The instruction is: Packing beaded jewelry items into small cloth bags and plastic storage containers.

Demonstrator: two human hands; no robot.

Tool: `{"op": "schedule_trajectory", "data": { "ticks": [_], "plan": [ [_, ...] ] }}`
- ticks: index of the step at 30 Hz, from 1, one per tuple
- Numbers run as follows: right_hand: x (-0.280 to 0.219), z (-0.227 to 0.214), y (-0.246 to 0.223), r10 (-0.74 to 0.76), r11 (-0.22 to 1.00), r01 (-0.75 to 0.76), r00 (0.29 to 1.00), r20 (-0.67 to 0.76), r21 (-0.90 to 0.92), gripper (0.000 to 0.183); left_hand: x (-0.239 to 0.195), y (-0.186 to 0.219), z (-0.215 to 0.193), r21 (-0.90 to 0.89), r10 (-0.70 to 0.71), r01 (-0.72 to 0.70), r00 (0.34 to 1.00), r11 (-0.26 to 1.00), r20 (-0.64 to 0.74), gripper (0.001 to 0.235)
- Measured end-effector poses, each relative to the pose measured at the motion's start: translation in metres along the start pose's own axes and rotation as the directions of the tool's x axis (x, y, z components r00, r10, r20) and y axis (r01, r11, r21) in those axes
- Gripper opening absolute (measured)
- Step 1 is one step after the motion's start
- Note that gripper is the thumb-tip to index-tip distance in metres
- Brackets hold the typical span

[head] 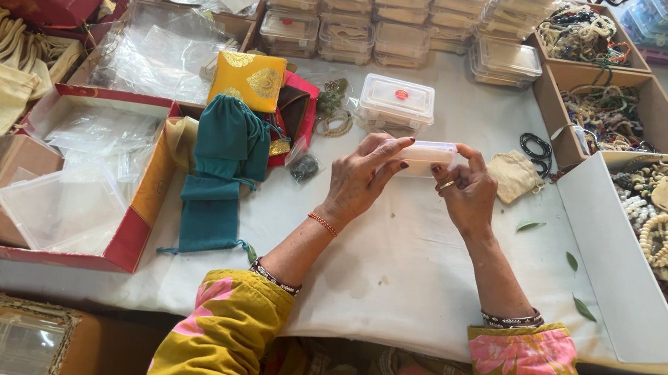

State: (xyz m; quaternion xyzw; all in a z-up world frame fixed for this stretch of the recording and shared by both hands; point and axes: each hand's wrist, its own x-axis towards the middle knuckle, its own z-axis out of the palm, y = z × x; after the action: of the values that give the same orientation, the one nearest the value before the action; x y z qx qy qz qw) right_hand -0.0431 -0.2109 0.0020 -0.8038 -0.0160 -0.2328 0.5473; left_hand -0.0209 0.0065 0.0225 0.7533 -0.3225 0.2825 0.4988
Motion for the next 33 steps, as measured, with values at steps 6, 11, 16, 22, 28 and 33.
{"op": "schedule_trajectory", "data": {
  "ticks": [6, 11, 16, 22, 28, 33],
  "plan": [
    [0.0, -0.009, 0.012, -0.148, 0.971, 0.148, 0.989, 0.015, -0.187, 0.043, 0.0, 0.001, -0.001, 0.012, 0.004, -0.004, 1.0, 1.0, -0.003, 0.036],
    [0.0, -0.014, 0.011, -0.2, 0.959, 0.209, 0.978, 0.062, -0.19, 0.041, 0.0, -0.001, 0.001, 0.007, 0.003, -0.003, 1.0, 1.0, 0.001, 0.035],
    [0.0, -0.015, 0.011, -0.223, 0.951, 0.233, 0.972, 0.072, -0.202, 0.041, -0.002, -0.003, 0.002, -0.005, 0.023, -0.023, 1.0, 1.0, -0.005, 0.035],
    [-0.002, -0.014, 0.01, -0.265, 0.94, 0.271, 0.963, 0.056, -0.205, 0.042, -0.003, -0.007, 0.003, 0.04, 0.07, -0.069, 0.997, 0.997, -0.039, 0.042],
    [0.0, -0.015, 0.027, -0.355, 0.927, 0.339, 0.931, -0.081, -0.162, 0.04, -0.004, -0.023, 0.012, 0.005, -0.086, 0.086, 0.995, 0.996, -0.055, 0.067],
    [-0.002, -0.012, 0.015, -0.331, 0.944, 0.32, 0.913, -0.237, -0.087, 0.043, 0.001, -0.023, 0.01, 0.014, -0.226, 0.23, 0.965, 0.973, -0.133, 0.064]
  ]
}}
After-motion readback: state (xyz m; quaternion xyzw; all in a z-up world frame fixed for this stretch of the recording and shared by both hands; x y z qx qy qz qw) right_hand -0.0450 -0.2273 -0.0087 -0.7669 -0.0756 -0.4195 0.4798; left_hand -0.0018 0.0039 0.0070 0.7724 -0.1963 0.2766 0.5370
